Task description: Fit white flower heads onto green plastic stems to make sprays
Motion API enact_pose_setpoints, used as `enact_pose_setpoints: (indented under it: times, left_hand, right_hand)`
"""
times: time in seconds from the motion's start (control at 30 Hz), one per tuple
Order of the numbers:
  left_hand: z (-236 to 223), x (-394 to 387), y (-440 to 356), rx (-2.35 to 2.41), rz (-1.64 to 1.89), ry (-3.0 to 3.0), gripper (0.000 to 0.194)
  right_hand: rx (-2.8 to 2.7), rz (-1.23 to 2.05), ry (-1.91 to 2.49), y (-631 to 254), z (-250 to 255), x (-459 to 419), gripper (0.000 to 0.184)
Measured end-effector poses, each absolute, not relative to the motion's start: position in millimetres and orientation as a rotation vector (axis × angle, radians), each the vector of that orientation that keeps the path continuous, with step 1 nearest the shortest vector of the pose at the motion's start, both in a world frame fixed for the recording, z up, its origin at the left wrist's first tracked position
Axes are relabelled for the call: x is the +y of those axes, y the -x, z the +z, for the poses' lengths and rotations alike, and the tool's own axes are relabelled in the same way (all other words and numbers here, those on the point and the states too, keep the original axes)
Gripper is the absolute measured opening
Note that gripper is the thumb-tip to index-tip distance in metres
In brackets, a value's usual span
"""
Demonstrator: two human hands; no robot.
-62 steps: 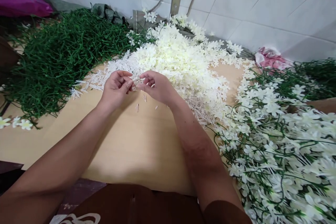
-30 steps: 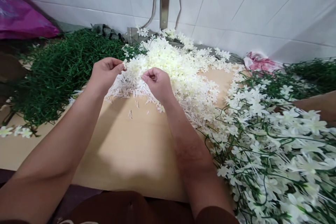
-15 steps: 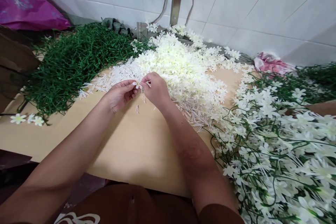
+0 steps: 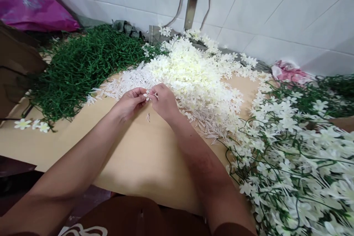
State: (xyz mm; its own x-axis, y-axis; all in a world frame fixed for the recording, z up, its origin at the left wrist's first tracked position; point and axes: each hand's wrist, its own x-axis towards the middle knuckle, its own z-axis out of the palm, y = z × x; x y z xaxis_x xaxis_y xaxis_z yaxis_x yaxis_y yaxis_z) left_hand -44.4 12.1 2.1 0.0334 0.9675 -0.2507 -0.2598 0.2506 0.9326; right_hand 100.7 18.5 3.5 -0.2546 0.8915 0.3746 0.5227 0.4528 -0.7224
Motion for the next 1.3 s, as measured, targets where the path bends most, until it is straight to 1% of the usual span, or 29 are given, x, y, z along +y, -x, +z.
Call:
enact_pose_setpoints:
  times: [0.1,0.2,0.27,0.37,0.43,0.47,0.5,0.6,0.7,0.8,0.87,0.93,1.07,1.17,1.23,1.3]
  left_hand:
    - [3,10,46,1.057,1.115,-0.818,0.023]
    - [8,8,44,1.048,1.112,-0.849,0.024]
    - [11,9,43,1.099,1.097,-0.915,0.019]
    - [16,22,56,1.305,1.072,-1.179,0.009]
    - [19,37,76,1.59,1.093,-1.494,0.004]
    - [20,45,88,1.775,1.08,-1.681,0.005]
    - [20,54,101,1.973,1.018,-1.822,0.012]
    - [18,77,132,2.308,0.693,-2.055,0.032]
    - [12,94,139,2.319,0.43,-2.252,0.041]
    - [8,108,132,2.282,0.245,-2.38,0.041]
    - [9,114,128,2.277,0.221,-2.405,0.04]
    - [12,119,130,2.256,0.297,-2.406,0.038]
    - [26,123,141,2.236,0.577,-2.308,0.031]
    - [45,128,150,2.226,1.049,-1.996,0.023]
    - [63,132,153,2.055,1.397,-1.747,0.014]
    - [81,131,152,1.825,1.618,-1.581,0.014]
  right_hand:
    - [-1.758,0.816,1.112,-100,-2,21,0.009]
    - [-1.623,1.036,1.091,-100,-3,22,0.012]
    - [-1.574,1.096,1.102,-100,-2,22,0.016]
    - [-1.533,1.101,1.113,-100,-1,21,0.019]
    - [-1.519,1.098,1.122,-100,-1,20,0.018]
    - [-1.513,1.098,1.126,-99,-1,20,0.017]
    - [-1.507,1.1,1.13,-99,-2,20,0.017]
    - [-1.508,1.105,1.139,-100,-2,21,0.017]
    - [-1.535,1.103,1.147,-99,-5,21,0.016]
    - [-1.549,1.098,1.164,-99,-10,22,0.014]
    - [-1.554,1.095,1.173,-100,-12,24,0.013]
    - [-1.556,1.09,1.18,-101,-13,26,0.013]
    - [-1.533,1.114,1.175,-102,-12,27,0.013]
    - [-1.515,1.152,1.141,-100,-11,26,0.015]
    - [-1.511,1.154,1.131,-100,-12,26,0.018]
    - [-1.505,1.145,1.125,-100,-11,26,0.021]
